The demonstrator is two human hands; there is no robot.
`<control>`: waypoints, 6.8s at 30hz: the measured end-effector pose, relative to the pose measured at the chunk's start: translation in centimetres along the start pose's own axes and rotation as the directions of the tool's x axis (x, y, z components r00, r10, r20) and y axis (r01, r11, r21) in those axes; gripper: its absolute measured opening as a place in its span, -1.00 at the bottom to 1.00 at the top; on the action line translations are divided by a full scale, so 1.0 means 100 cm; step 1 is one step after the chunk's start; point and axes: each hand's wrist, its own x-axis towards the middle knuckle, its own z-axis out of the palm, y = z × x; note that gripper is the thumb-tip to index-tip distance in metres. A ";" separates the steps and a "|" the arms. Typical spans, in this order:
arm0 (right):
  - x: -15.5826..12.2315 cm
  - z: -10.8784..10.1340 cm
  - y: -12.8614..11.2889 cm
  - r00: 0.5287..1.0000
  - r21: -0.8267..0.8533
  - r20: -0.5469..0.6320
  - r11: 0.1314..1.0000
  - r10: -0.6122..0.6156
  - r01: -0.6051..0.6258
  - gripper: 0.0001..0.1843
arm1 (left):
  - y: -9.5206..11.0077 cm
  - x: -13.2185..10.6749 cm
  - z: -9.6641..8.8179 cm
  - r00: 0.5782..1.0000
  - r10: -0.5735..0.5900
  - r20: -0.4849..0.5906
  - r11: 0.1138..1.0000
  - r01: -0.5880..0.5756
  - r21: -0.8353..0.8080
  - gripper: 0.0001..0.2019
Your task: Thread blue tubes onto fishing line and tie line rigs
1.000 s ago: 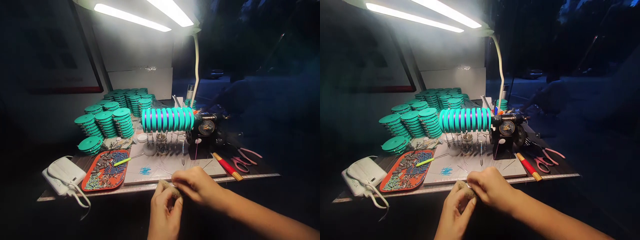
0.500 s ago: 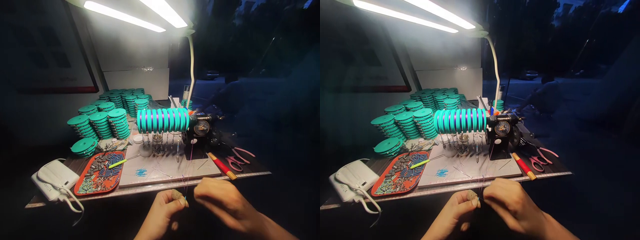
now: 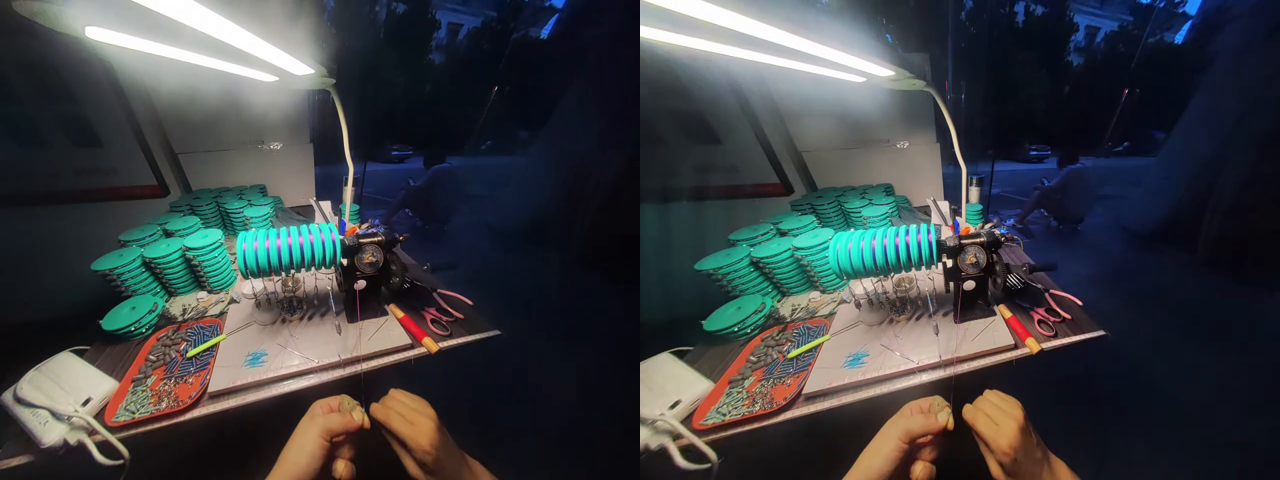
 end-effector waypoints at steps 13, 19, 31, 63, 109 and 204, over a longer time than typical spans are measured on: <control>0.022 -0.012 -0.030 0.967 -0.308 0.037 0.917 -0.253 0.252 -0.49 | -0.001 -0.007 0.002 0.749 0.662 -0.029 0.462 -0.377 0.803 -0.82; 0.073 -0.022 -0.015 0.953 0.008 0.201 0.974 -0.225 0.228 -0.65 | -0.002 -0.008 -0.006 0.771 0.635 -0.049 0.594 -0.446 0.669 -0.72; 0.094 -0.011 -0.004 0.888 0.058 0.443 0.992 -0.124 0.110 -0.91 | 0.002 -0.013 -0.010 0.861 0.499 -0.102 0.823 -0.434 0.366 -0.64; 0.083 -0.035 -0.002 0.837 0.300 0.541 0.911 0.082 -0.283 -0.89 | -0.008 -0.007 -0.017 0.962 0.269 -0.056 0.963 -0.268 0.031 -0.75; 0.128 -0.014 -0.030 0.930 0.410 0.341 0.869 0.137 -0.278 -0.86 | 0.006 -0.037 -0.025 0.558 0.829 -0.042 0.415 -0.564 0.714 -0.86; 0.073 0.021 -0.032 0.939 0.085 -0.127 0.940 -0.320 0.331 -0.71 | 0.024 -0.052 -0.026 0.981 0.151 -0.125 0.833 -0.194 -0.518 -0.81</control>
